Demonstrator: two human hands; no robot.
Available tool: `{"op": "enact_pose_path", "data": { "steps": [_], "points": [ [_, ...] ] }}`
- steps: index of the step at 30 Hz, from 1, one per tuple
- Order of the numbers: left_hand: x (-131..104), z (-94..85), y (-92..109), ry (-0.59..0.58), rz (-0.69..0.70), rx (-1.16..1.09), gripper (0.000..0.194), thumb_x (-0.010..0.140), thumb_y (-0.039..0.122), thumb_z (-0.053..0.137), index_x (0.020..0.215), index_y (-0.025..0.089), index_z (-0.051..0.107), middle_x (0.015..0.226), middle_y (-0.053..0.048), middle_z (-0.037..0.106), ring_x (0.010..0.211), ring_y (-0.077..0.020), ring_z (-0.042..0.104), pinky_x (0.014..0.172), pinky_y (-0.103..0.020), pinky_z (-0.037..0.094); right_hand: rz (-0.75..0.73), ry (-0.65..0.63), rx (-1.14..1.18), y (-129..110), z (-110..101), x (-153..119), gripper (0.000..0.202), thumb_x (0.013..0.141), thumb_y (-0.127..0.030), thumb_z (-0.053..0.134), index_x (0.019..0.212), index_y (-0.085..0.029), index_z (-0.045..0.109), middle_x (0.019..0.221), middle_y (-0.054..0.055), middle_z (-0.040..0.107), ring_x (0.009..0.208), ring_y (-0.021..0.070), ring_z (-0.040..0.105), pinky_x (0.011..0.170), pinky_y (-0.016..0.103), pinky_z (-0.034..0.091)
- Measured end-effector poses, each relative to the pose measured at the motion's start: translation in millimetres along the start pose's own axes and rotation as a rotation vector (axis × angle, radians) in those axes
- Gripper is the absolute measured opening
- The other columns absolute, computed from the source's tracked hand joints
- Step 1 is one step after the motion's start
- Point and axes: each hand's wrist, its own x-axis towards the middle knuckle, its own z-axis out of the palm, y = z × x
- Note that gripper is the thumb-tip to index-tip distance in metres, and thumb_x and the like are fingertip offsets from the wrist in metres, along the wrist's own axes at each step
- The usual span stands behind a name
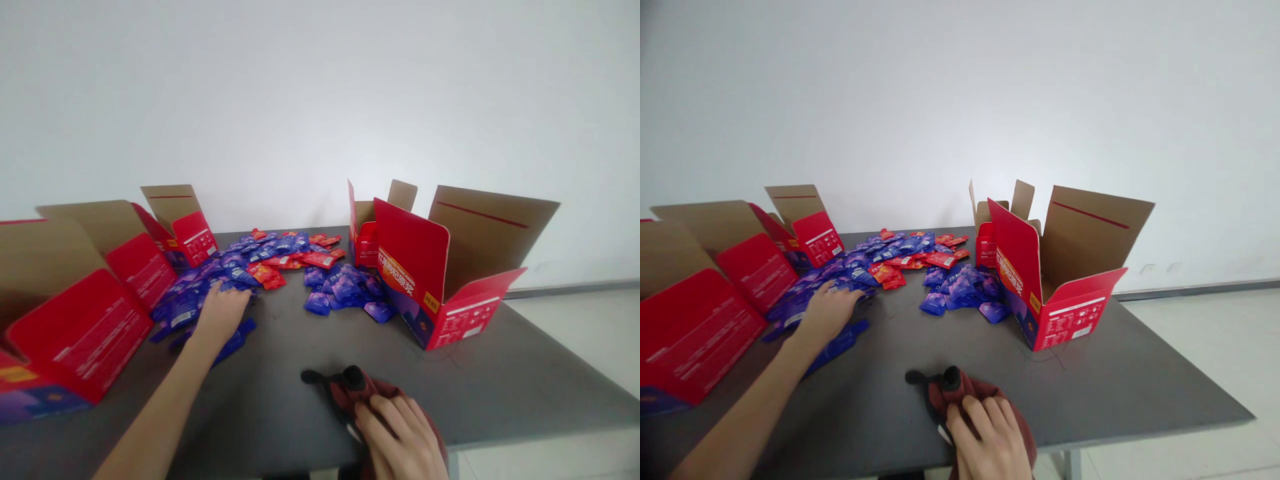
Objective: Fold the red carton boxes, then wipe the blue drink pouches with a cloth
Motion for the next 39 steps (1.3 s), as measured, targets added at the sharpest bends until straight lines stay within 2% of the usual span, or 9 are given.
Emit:
{"op": "enact_pose_path", "data": {
  "steps": [4,7,14,19,22,25,29,33,39],
  "points": [
    [-19.6,-49.4,17.7,0.246,0.019,0.033,0.036,0.08,0.01,0.035,0.104,0.01,0.062,0.095,-0.017,0.067,0.094,-0.0274,0.062,0.1,-0.046,0.028,0.045,0.024,0.016,-3.8,-3.4,-0.4,0.025,0.088,-0.018,0.039,0.09,-0.02,0.063,0.08,0.004,0.064,0.068,0.0142,0.054,0.064,0.029,0.039],
    [-56.3,-66.5,43.1,0.433,0.04,-0.044,0.038,0.08,0.01,0.034,0.106,0.012,0.062,0.096,-0.013,0.069,0.089,-0.025,0.063,0.095,-0.043,0.037,0.086,0.085,-0.021,2.5,-9.7,-5.8,0.02,0.083,-0.015,0.047,0.095,-0.021,0.063,0.086,0.005,0.063,0.074,0.0156,0.056,0.068,0.03,0.041],
    [-136.1,-6.2,116.3,0.424,0.285,-0.226,0.047,0.07,-0.004,0.03,0.098,0.012,0.064,0.091,-0.01,0.071,0.078,-0.0198,0.067,0.078,-0.034,0.053,0.203,0.345,0.0,13.7,-39.8,20.5,0.025,0.077,-0.011,0.057,0.098,-0.023,0.061,0.09,0.005,0.061,0.079,0.0168,0.057,0.069,0.031,0.044],
    [-148.9,24.8,132.8,0.474,0.315,-0.273,0.048,0.065,-0.005,0.032,0.098,0.012,0.063,0.09,-0.01,0.071,0.082,-0.0191,0.067,0.076,-0.029,0.055,0.068,-0.069,0.222,-19.3,-27.5,68.5,0.015,0.086,-0.018,0.046,0.091,-0.022,0.06,0.085,0.003,0.06,0.079,0.0138,0.054,0.07,0.028,0.039],
    [-151.8,29.7,133.0,0.482,0.263,-0.317,0.039,0.063,-0.006,0.033,0.075,0.014,0.064,0.066,-0.007,0.069,0.062,-0.0195,0.066,0.067,-0.03,0.056,-0.051,-0.432,0.277,-38.7,3.5,87.2,0.016,0.088,-0.024,0.044,0.082,-0.023,0.058,0.079,-0.001,0.058,0.072,0.012,0.052,0.066,0.027,0.034],
    [-155.7,33.7,131.8,0.5,0.275,-0.356,0.037,0.063,-0.007,0.033,0.067,0.014,0.062,0.063,-0.007,0.067,0.06,-0.0195,0.064,0.063,-0.029,0.056,-0.179,-0.622,0.262,-43.1,39.6,95.5,0.015,0.088,-0.026,0.044,0.079,-0.023,0.056,0.078,-0.003,0.057,0.069,0.0105,0.051,0.063,0.026,0.032],
    [-158.2,32.0,130.0,0.514,0.34,-0.384,0.042,0.071,-0.006,0.033,0.093,0.014,0.063,0.088,-0.008,0.07,0.085,-0.0188,0.064,0.084,-0.028,0.051,-0.198,-0.702,0.16,-30.6,82.9,109.7,0.014,0.088,-0.027,0.042,0.085,-0.025,0.055,0.083,-0.002,0.058,0.072,0.0126,0.054,0.063,0.027,0.032],
    [-156.2,22.6,128.3,0.402,0.34,-0.408,0.043,0.075,-0.003,0.035,0.104,0.017,0.059,0.087,-0.006,0.069,0.083,-0.0178,0.064,0.086,-0.029,0.05,-0.086,-0.725,0.098,-20.0,104.4,134.3,0.018,0.089,-0.025,0.038,0.09,-0.022,0.055,0.086,0.001,0.06,0.07,0.014,0.056,0.061,0.026,0.033],
    [-154.9,24.1,128.7,0.353,0.355,-0.407,0.046,0.069,-0.006,0.037,0.099,0.019,0.062,0.084,-0.005,0.07,0.084,-0.0192,0.064,0.079,-0.028,0.052,-0.058,-0.53,0.283,-34.7,44.6,130.2,0.017,0.092,-0.026,0.035,0.09,-0.022,0.052,0.087,-0.002,0.057,0.079,0.0102,0.053,0.069,0.022,0.033]
  ]
}}
